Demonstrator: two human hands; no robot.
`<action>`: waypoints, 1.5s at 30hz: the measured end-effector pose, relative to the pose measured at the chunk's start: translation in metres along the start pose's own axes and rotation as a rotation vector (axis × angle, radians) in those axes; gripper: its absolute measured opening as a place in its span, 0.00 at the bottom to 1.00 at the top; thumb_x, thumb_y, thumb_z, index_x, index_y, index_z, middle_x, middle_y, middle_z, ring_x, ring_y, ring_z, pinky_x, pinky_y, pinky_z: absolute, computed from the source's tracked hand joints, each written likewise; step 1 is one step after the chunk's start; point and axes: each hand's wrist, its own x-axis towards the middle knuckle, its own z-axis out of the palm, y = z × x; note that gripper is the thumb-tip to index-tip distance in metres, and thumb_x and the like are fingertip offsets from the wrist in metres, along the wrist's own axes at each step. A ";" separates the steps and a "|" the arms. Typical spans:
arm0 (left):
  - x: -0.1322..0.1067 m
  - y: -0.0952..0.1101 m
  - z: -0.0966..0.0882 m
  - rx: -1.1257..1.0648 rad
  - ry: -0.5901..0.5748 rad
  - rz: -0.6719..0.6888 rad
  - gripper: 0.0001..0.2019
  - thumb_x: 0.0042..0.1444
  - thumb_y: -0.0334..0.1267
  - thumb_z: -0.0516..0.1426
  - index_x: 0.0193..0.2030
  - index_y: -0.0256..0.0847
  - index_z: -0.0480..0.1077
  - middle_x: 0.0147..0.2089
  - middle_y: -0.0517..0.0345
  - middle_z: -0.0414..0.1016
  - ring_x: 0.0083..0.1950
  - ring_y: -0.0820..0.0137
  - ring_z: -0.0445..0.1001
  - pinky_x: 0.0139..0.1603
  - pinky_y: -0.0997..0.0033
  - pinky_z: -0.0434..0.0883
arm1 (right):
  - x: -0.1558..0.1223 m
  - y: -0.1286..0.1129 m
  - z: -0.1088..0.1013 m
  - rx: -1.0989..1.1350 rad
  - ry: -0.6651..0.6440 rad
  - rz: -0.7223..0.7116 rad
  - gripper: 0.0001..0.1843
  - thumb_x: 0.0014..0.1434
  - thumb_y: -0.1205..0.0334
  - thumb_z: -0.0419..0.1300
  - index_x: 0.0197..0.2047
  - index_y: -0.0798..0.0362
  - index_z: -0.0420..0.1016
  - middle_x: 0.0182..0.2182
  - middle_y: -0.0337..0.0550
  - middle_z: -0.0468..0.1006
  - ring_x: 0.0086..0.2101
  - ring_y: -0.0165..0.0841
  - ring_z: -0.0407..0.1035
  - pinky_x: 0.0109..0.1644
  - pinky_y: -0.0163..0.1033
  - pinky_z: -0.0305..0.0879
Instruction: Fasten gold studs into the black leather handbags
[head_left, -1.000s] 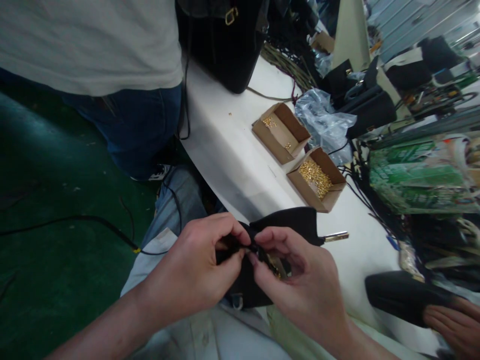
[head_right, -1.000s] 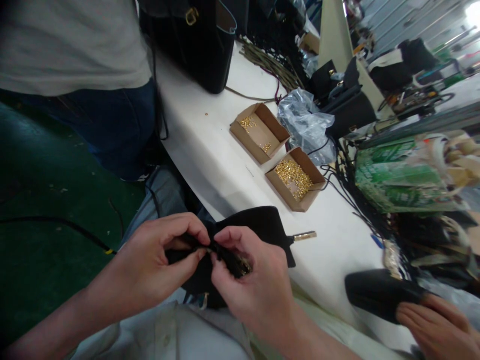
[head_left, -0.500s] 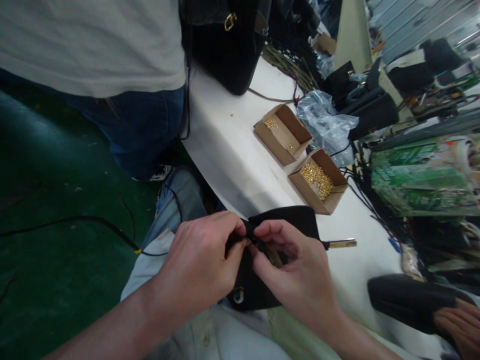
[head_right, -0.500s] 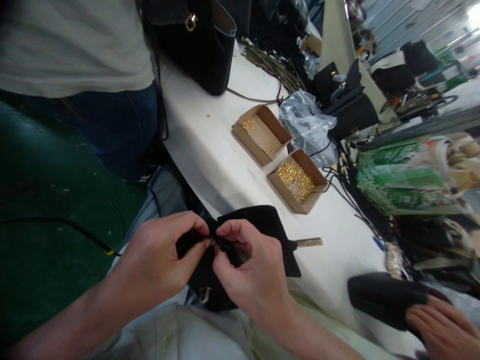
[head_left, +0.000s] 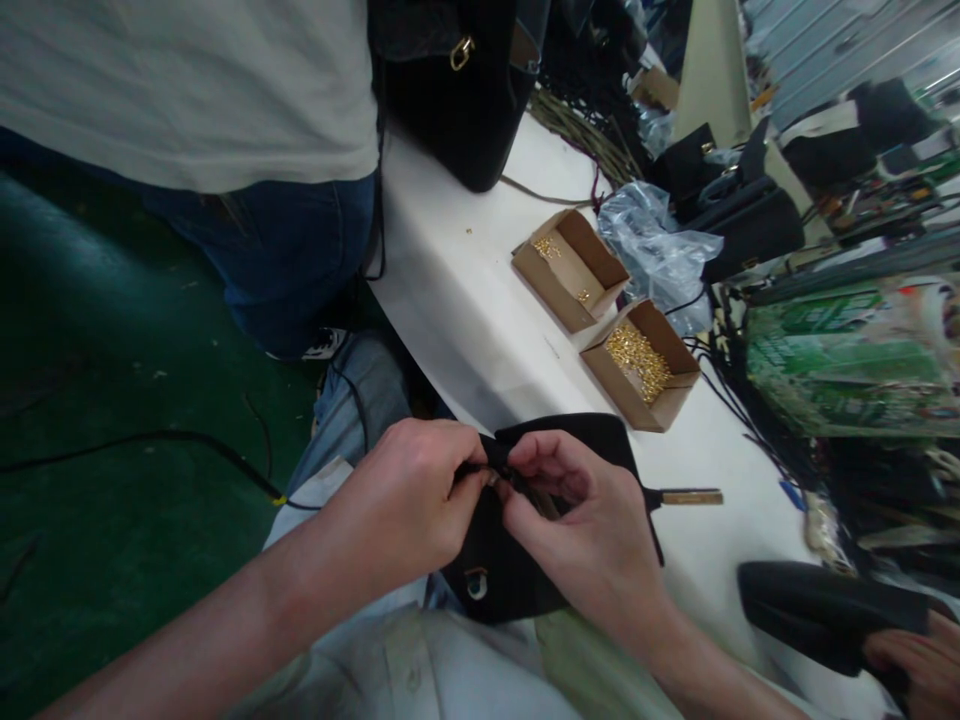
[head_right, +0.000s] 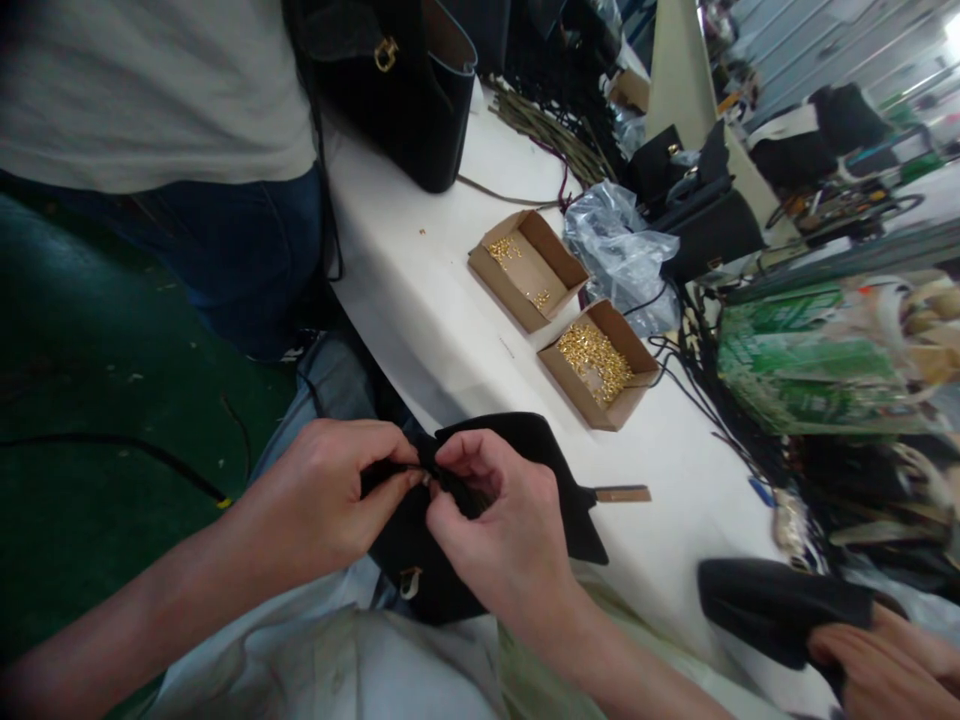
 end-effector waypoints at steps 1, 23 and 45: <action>0.000 -0.001 0.001 0.011 0.001 0.007 0.08 0.65 0.26 0.60 0.36 0.40 0.79 0.33 0.57 0.81 0.34 0.65 0.80 0.35 0.66 0.65 | 0.000 0.000 0.000 0.002 0.000 0.002 0.07 0.55 0.67 0.66 0.39 0.50 0.80 0.33 0.38 0.87 0.31 0.33 0.83 0.39 0.34 0.81; 0.008 -0.001 -0.008 0.026 -0.185 -0.037 0.09 0.59 0.24 0.62 0.32 0.40 0.81 0.30 0.57 0.83 0.32 0.66 0.80 0.32 0.66 0.64 | -0.002 0.006 0.000 0.044 -0.111 0.082 0.07 0.55 0.67 0.67 0.40 0.51 0.80 0.33 0.39 0.86 0.32 0.33 0.82 0.38 0.35 0.80; 0.001 -0.039 0.014 -0.102 -0.193 -0.006 0.06 0.54 0.24 0.64 0.31 0.39 0.78 0.26 0.64 0.78 0.28 0.73 0.75 0.32 0.72 0.62 | 0.002 0.027 0.006 0.080 -0.297 0.147 0.08 0.58 0.67 0.67 0.41 0.50 0.79 0.34 0.36 0.85 0.34 0.33 0.81 0.40 0.36 0.76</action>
